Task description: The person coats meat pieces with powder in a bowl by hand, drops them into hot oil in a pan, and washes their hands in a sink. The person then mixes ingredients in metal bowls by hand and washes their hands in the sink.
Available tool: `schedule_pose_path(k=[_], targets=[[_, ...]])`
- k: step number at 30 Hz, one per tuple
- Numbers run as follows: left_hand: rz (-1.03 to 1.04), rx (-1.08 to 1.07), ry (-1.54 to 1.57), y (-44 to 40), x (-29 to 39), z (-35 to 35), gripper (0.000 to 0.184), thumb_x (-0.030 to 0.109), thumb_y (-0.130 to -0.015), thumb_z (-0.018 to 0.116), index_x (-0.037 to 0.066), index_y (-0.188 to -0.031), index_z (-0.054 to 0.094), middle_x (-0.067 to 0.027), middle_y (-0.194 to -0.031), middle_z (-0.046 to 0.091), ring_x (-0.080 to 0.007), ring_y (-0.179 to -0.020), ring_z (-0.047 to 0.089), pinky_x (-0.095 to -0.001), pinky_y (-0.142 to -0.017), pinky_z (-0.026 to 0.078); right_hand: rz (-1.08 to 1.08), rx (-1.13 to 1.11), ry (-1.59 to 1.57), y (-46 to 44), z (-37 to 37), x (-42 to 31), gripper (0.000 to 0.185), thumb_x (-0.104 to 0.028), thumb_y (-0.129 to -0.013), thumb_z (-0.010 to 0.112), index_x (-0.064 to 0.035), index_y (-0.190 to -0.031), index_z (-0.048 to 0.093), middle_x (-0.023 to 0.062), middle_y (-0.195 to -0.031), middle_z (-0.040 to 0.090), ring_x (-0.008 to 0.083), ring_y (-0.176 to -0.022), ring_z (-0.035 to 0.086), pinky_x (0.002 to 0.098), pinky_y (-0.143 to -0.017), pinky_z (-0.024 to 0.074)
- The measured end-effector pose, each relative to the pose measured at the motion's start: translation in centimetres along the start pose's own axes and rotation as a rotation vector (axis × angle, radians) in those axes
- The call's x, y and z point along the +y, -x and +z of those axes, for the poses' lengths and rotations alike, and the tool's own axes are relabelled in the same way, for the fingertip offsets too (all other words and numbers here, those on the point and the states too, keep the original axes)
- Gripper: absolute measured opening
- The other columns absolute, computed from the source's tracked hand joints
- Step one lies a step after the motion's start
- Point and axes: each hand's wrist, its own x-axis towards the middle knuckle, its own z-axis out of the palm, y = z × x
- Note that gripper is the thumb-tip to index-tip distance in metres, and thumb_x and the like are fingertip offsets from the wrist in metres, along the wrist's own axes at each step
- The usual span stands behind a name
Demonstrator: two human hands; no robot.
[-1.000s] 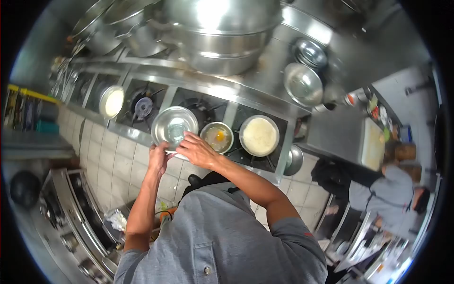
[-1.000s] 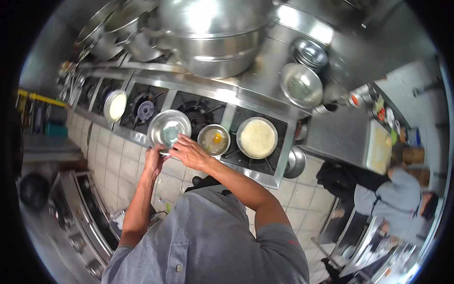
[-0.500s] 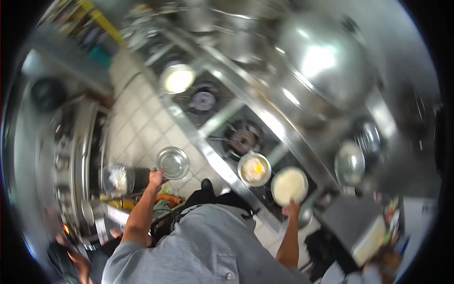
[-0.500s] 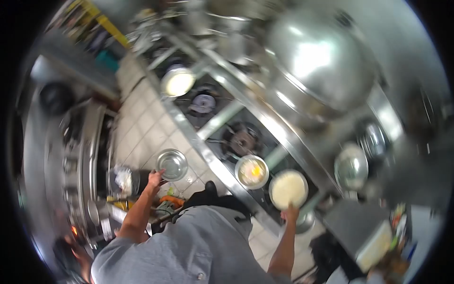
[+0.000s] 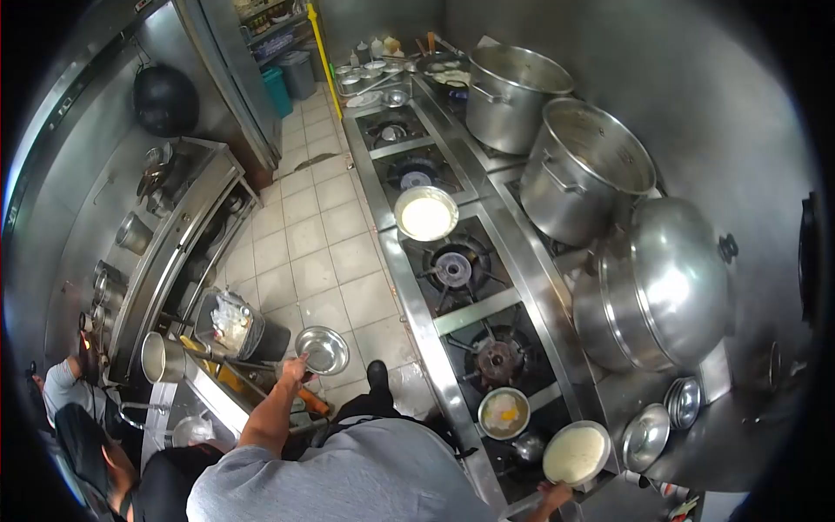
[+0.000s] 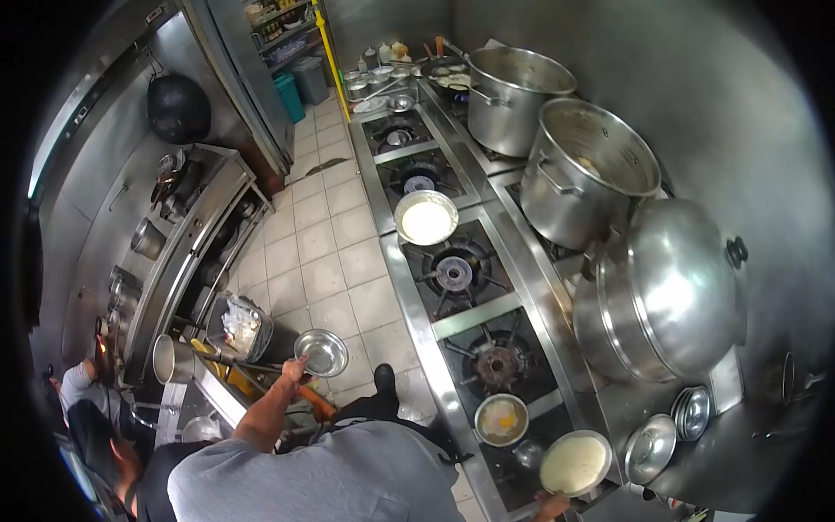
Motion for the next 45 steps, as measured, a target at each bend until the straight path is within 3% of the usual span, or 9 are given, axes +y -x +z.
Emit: schedule_pose_path(k=[7, 9, 10, 13, 15, 18, 33, 39, 45], targets=[[-0.070, 0.059, 0.006, -7.1, 5.8, -1.7, 0.051, 0.034, -0.094, 0.061, -0.008, -0.120, 0.047, -0.0191, -0.104, 0.056, -0.0316, -0.074, 0.064, -0.0434, -0.059, 0.063, 0.013, -0.042, -0.087, 9.3, 12.0, -10.9, 0.036, -0.020, -0.091, 0.046, 0.0151, -0.089, 0.055, 0.0201, -0.068, 0.061, 0.0281, -0.044, 0.059, 0.0370, -0.035, 0.0507], [-0.060, 0.027, 0.009, -9.8, 7.6, -2.2, 0.051, 0.034, -0.094, 0.061, -0.008, -0.119, 0.047, -0.0201, -0.103, 0.056, -0.0304, -0.071, 0.064, -0.0431, -0.059, 0.063, 0.041, -0.097, -0.108, 10.9, 17.2, -12.3, 0.031, -0.019, -0.090, 0.046, 0.0093, -0.097, 0.056, 0.0170, -0.066, 0.059, 0.0260, -0.047, 0.058, 0.0359, -0.039, 0.0483], [-0.043, -0.013, -0.007, -11.0, 8.8, -2.5, 0.051, 0.034, -0.095, 0.060, -0.009, -0.119, 0.046, -0.0210, -0.101, 0.056, -0.0292, -0.067, 0.063, -0.0428, -0.058, 0.063, 0.030, -0.152, -0.151, 12.6, 19.9, -13.6, 0.027, -0.018, -0.090, 0.046, 0.0071, -0.091, 0.056, 0.0152, -0.064, 0.058, 0.0250, -0.046, 0.056, 0.0346, -0.040, 0.0480], [0.060, -0.089, -0.036, -13.3, 14.2, -2.7, 0.053, 0.033, -0.094, 0.060, -0.010, -0.120, 0.043, -0.0207, -0.097, 0.058, -0.0284, -0.068, 0.064, -0.0416, -0.059, 0.062, -0.031, -0.217, -0.138, 19.2, 27.8, -18.0, 0.025, -0.019, -0.089, 0.048, 0.0043, -0.085, 0.055, 0.0125, -0.061, 0.057, 0.0233, -0.046, 0.055, 0.0332, -0.043, 0.0480], [0.130, -0.105, -0.058, -13.4, 19.3, -1.8, 0.055, 0.033, -0.094, 0.060, -0.011, -0.120, 0.041, -0.0205, -0.100, 0.059, -0.0279, -0.071, 0.065, -0.0410, -0.061, 0.062, -0.010, -0.338, -0.201, 19.4, 31.3, -17.4, 0.029, -0.022, -0.090, 0.051, 0.0063, -0.097, 0.054, 0.0173, -0.067, 0.060, 0.0255, -0.048, 0.058, 0.0340, -0.044, 0.0490], [0.197, -0.132, -0.068, -16.2, 25.8, 0.6, 0.058, 0.034, -0.095, 0.060, -0.011, -0.124, 0.039, -0.0216, -0.108, 0.061, -0.0275, -0.079, 0.068, -0.0408, -0.065, 0.062, 0.026, -0.384, -0.128, 22.7, 37.1, -19.8, 0.031, -0.021, -0.089, 0.052, 0.0089, -0.099, 0.052, 0.0196, -0.065, 0.059, 0.0268, -0.046, 0.058, 0.0352, -0.042, 0.0484], [0.247, -0.496, -0.151, -27.6, 55.2, 26.9, 0.050, 0.023, -0.091, 0.062, -0.007, -0.126, 0.042, -0.0204, -0.109, 0.062, -0.0287, -0.089, 0.068, -0.0387, -0.077, 0.060, 0.040, -0.715, -0.216, 33.1, 70.4, -30.2, 0.028, -0.018, -0.089, 0.052, 0.0089, -0.096, 0.054, 0.0178, -0.063, 0.061, 0.0244, -0.046, 0.059, 0.0335, -0.042, 0.0506], [0.206, -0.495, -0.236, -34.4, 61.3, 35.3, 0.046, 0.022, -0.090, 0.062, -0.005, -0.124, 0.047, -0.0184, -0.109, 0.062, -0.0277, -0.087, 0.068, -0.0390, -0.073, 0.060, 0.048, -0.795, -0.170, 34.1, 81.4, -35.2, 0.026, -0.016, -0.090, 0.051, 0.0088, -0.097, 0.053, 0.0190, -0.066, 0.062, 0.0245, -0.047, 0.061, 0.0336, -0.043, 0.0516], [0.247, -0.574, -0.399, -43.4, 63.3, 46.6, 0.036, 0.021, -0.087, 0.068, -0.008, -0.107, 0.060, -0.0181, -0.096, 0.067, -0.0257, -0.076, 0.069, -0.0377, -0.057, 0.059, 0.111, -0.700, -0.150, 35.7, 89.0, -36.1, 0.029, -0.012, -0.089, 0.048, 0.0131, -0.104, 0.051, 0.0208, -0.072, 0.063, 0.0270, -0.049, 0.062, 0.0349, -0.045, 0.0524]])
